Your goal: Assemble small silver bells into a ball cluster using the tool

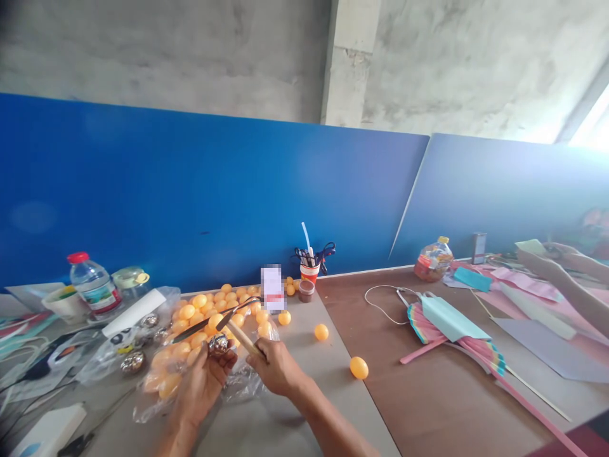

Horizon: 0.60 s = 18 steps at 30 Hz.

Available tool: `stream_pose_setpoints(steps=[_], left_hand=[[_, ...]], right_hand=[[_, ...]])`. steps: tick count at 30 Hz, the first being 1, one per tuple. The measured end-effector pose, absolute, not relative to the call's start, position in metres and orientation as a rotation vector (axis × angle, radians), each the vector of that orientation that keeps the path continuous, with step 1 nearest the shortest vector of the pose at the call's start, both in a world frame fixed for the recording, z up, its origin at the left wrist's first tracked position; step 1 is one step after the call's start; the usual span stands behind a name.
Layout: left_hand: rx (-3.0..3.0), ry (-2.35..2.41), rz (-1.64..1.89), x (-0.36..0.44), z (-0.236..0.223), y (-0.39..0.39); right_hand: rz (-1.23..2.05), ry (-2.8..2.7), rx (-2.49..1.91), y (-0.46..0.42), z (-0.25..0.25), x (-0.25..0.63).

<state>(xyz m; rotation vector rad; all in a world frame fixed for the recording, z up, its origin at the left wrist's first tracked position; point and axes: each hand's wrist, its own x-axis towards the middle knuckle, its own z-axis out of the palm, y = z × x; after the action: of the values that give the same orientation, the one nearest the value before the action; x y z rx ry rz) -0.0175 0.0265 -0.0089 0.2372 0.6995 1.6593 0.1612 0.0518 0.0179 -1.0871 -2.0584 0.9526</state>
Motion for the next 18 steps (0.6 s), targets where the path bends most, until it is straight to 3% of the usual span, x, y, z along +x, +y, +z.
stream_pose_setpoints(steps=[18], left_hand=[[0.15,0.684,1.67,-0.0184,-0.0024,0.0238]], right_hand=[[0.997,-2.122,-1.095,0.0472,0.0191,0.1584]])
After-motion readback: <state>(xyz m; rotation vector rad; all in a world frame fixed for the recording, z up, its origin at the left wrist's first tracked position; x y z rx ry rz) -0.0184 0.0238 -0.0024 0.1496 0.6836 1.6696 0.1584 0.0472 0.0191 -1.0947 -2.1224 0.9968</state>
